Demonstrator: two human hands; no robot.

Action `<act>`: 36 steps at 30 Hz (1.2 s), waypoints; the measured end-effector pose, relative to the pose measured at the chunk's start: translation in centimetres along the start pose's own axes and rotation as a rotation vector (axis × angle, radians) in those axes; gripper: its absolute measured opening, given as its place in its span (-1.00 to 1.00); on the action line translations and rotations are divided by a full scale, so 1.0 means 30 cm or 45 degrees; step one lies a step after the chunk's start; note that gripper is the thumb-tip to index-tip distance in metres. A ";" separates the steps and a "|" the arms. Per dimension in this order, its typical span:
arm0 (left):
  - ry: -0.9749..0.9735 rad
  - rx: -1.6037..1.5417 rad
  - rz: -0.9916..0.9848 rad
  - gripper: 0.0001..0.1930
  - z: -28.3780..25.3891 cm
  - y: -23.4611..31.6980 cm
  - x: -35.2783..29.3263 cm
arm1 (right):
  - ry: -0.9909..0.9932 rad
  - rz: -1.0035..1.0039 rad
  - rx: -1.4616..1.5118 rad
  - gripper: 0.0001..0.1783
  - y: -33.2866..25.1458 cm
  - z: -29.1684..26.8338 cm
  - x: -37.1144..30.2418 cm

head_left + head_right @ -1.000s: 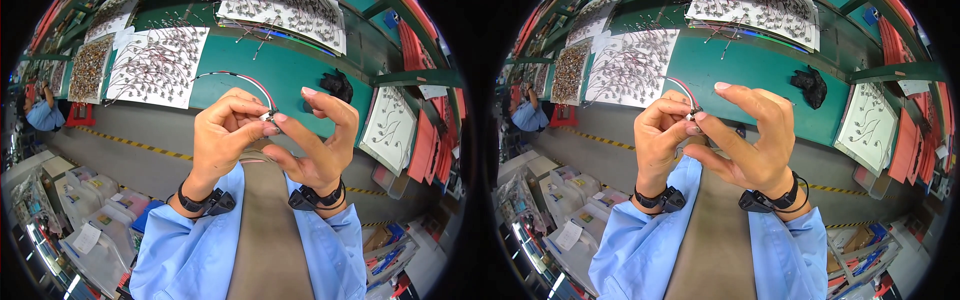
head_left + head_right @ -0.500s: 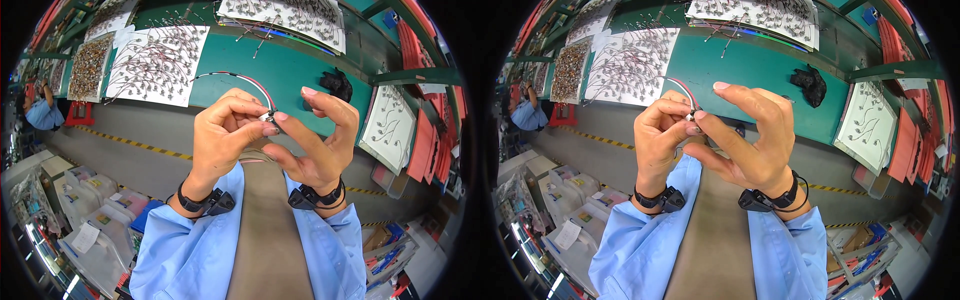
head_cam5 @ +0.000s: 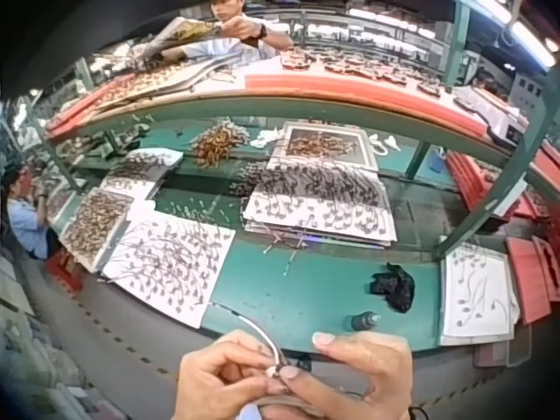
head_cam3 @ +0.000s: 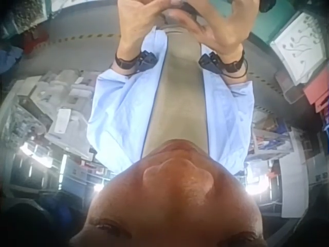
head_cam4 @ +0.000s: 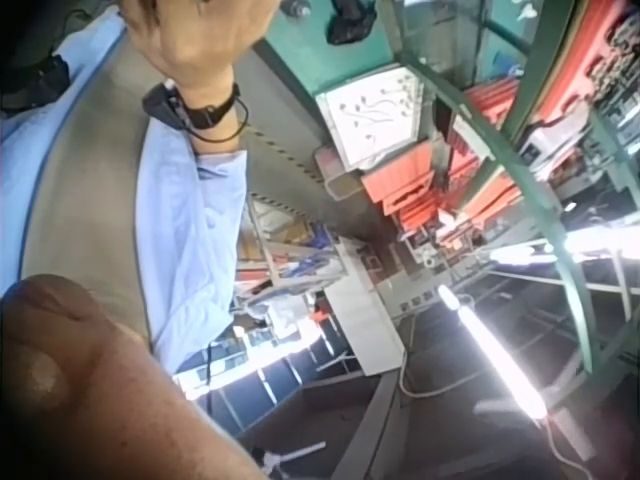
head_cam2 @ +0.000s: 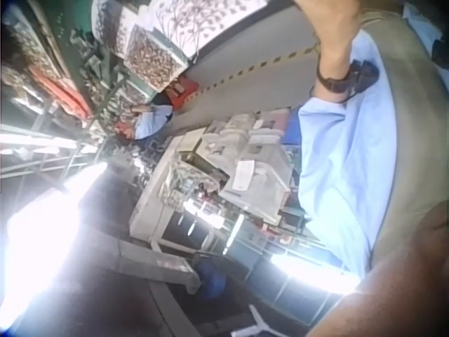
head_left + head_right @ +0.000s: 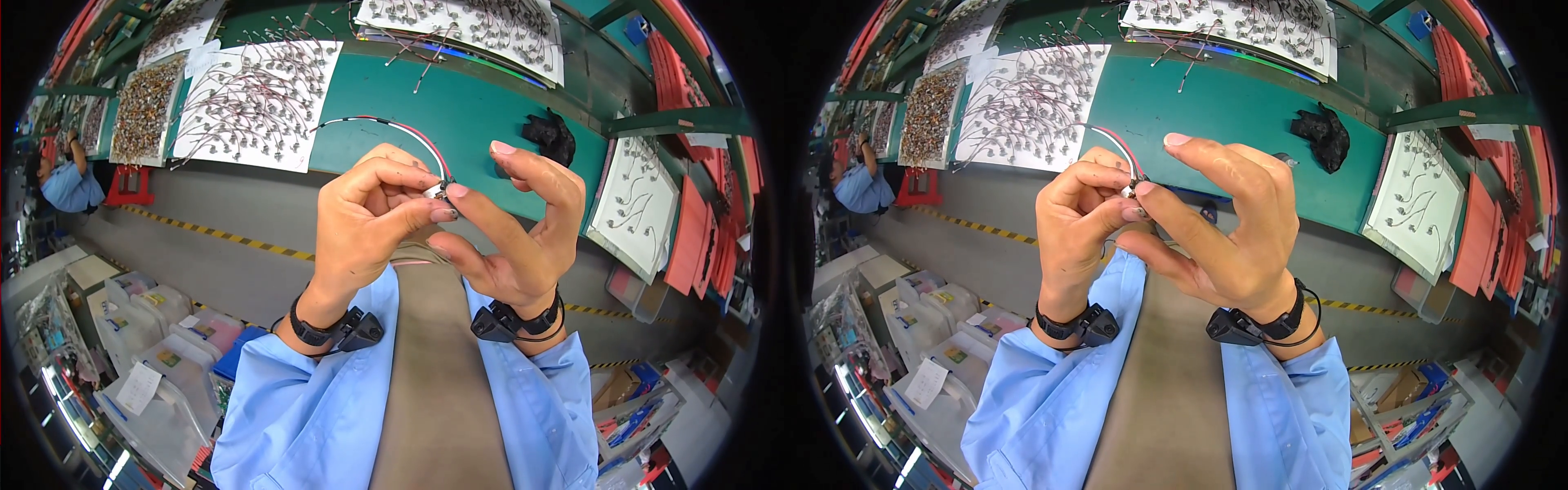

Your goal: The person wipes a cloth with a bottle, applies liquid to several wire assemblies, and places them onto a tray. Finally, they pick up the tray and move it to a different location on the workbench.

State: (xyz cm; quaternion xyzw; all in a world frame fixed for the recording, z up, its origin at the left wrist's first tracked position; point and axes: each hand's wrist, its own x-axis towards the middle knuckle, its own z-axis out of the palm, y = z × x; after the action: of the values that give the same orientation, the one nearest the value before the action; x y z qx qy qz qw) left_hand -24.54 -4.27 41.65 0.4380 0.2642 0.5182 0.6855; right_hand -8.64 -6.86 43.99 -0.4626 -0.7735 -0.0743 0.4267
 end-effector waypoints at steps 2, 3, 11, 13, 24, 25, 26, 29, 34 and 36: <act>-0.002 -0.004 0.000 -0.83 -0.001 0.000 -0.001 | 0.016 0.034 0.028 -0.61 -0.010 0.000 0.003; -0.002 -0.004 0.000 -0.83 -0.002 0.001 -0.001 | 0.032 0.067 0.056 -0.62 -0.016 0.000 0.005; 0.031 -0.034 -0.030 -0.84 -0.008 0.001 0.005 | 0.002 0.035 0.041 -0.66 -0.007 -0.005 0.005; 0.060 -0.060 -0.065 -0.83 -0.010 0.002 0.008 | -0.009 0.059 0.063 -0.67 -0.007 -0.010 0.003; 0.121 0.019 -0.117 -0.83 -0.023 -0.013 0.039 | 0.072 0.408 0.283 -0.80 0.043 -0.056 -0.060; 0.119 0.012 -0.117 -0.82 -0.020 -0.018 0.042 | 0.074 0.410 0.281 -0.80 0.044 -0.054 -0.062; 0.118 0.004 -0.117 -0.82 -0.017 -0.021 0.044 | 0.071 0.392 0.301 -0.81 0.041 -0.049 -0.062; 0.087 -0.052 -0.133 -0.82 -0.015 -0.019 0.049 | 0.066 0.360 0.339 -0.82 0.030 -0.035 -0.053; 0.032 -0.006 -0.063 -0.81 0.003 -0.028 0.056 | 0.041 0.245 0.282 -0.73 0.023 -0.013 -0.023; 0.025 0.017 -0.049 -0.81 0.010 -0.028 0.059 | 0.016 0.247 0.269 -0.67 0.026 -0.005 -0.021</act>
State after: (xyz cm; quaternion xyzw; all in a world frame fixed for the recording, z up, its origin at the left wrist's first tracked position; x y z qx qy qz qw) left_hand -23.31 -2.78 41.23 0.4321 0.2827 0.5073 0.6899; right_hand -7.82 -6.92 43.41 -0.4872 -0.7260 0.0461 0.4831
